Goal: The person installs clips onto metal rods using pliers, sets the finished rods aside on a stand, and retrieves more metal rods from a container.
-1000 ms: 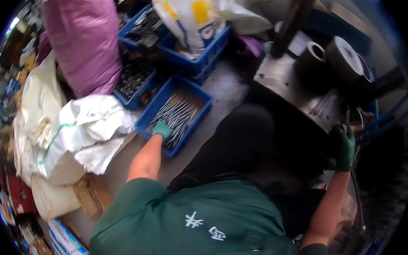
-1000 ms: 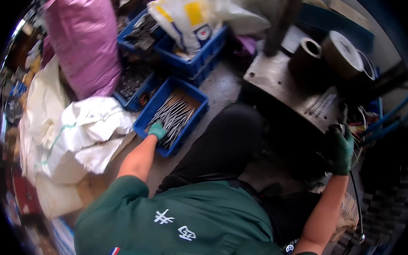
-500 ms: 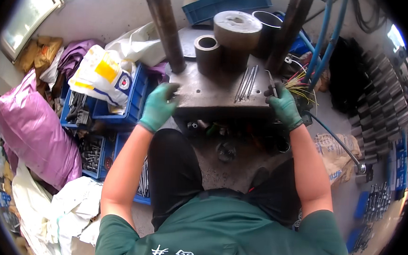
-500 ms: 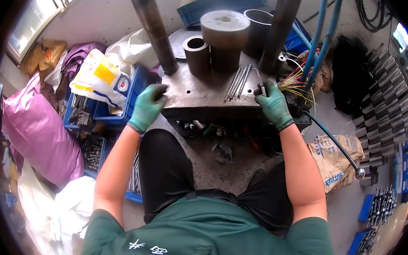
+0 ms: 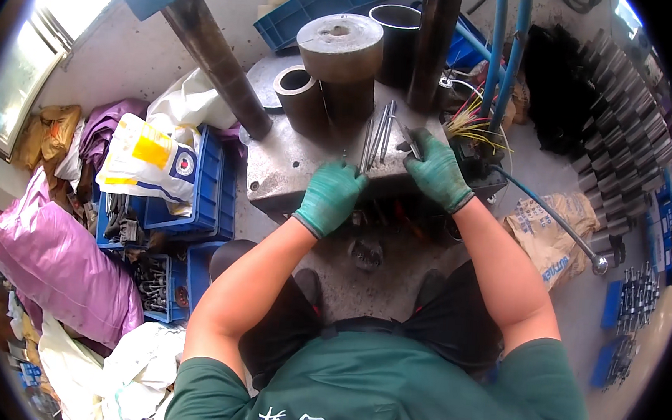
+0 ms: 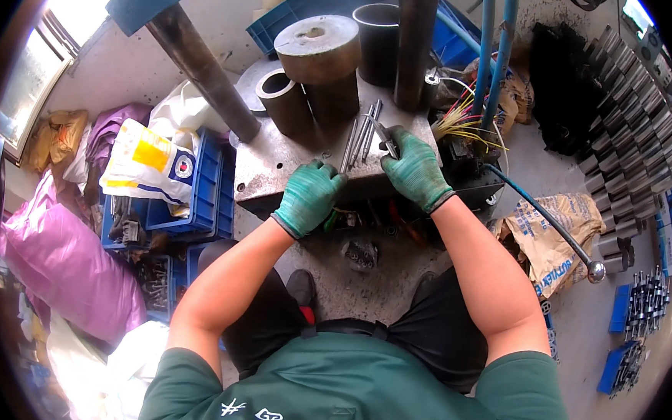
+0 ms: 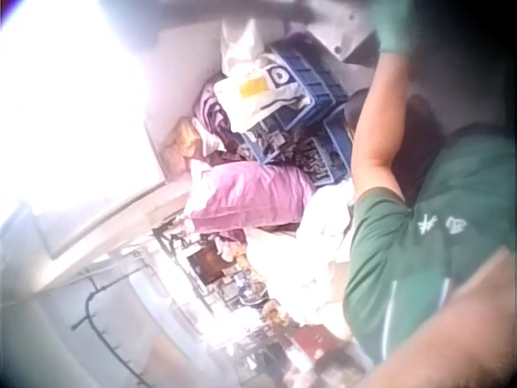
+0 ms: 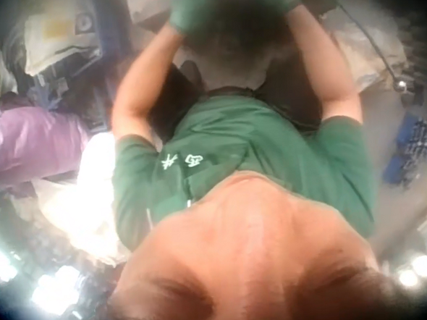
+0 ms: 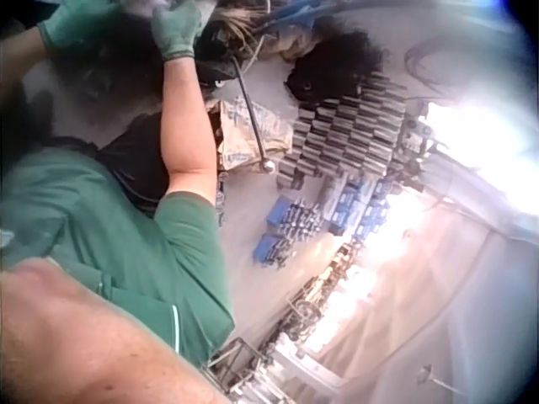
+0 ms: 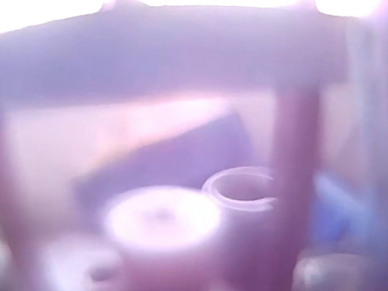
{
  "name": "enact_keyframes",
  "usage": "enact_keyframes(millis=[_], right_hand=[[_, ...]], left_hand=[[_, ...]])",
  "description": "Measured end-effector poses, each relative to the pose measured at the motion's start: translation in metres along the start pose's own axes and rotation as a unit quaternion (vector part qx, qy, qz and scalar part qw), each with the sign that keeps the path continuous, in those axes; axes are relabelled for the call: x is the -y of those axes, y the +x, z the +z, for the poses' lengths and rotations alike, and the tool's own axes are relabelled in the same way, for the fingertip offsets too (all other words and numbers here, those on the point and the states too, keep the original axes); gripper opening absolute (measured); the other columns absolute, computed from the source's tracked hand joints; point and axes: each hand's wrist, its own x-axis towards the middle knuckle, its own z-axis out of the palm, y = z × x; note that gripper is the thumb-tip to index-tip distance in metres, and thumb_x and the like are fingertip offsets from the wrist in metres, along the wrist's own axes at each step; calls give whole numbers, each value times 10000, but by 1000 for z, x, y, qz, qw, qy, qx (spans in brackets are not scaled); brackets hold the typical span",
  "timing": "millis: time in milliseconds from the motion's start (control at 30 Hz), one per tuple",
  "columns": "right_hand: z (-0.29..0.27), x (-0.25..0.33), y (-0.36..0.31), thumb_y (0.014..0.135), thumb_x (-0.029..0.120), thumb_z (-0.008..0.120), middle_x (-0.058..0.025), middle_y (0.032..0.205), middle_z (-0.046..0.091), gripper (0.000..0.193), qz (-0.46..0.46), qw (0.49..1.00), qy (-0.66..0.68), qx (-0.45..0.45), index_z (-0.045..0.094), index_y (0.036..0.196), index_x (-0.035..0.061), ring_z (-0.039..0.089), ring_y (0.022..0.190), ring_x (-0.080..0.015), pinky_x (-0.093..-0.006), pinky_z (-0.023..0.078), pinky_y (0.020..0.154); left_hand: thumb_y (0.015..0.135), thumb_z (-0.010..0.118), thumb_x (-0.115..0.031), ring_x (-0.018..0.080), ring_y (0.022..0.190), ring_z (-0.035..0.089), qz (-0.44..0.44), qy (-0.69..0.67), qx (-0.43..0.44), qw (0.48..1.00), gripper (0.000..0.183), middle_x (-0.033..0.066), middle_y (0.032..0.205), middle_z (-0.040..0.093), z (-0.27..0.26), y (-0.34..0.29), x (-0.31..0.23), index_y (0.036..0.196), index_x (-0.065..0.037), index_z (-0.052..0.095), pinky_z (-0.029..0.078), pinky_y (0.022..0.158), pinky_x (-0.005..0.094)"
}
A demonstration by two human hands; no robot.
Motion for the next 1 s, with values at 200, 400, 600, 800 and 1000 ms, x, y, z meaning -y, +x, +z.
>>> enact_keyframes(millis=[200,400,600,800,1000], right_hand=[[8,1,0,827,95,667,-229,1013,694,355,-35,999,15,-8,642,1161,-21,684,946,-391,-443,540,849],[33,29,2,803,143,733,-109,1052,723,216,-239,952,-190,38,708,1009,85,672,995,-326,-453,542,886],[69,60,11,831,300,775,-97,1040,726,291,-229,903,-323,169,722,1008,76,670,970,-320,-438,538,883],[89,48,8,800,297,793,-98,950,720,278,-254,904,-314,143,723,969,88,661,955,-295,-419,525,859],[88,39,1,797,231,780,-89,833,645,203,-308,918,-236,83,658,858,81,634,827,-299,-433,509,800]], left_hand=[[915,771,-64,196,870,665,-133,-222,-318,912,210,68,943,674,-42,5,20,1110,-78,693,560,748,323],[1021,718,-215,76,812,622,-276,-432,-324,795,218,12,965,684,-63,-17,68,1147,-41,681,543,718,229],[990,721,-43,96,845,612,-250,-428,-361,790,130,40,938,688,-52,-18,98,1113,-22,684,519,770,248],[941,750,-185,213,859,679,-398,-352,-134,836,292,142,982,733,-40,-15,93,1158,-2,676,546,807,345],[1003,651,-181,296,816,679,-377,-393,-113,831,240,186,918,660,-11,-16,91,1161,-3,619,534,738,413]])
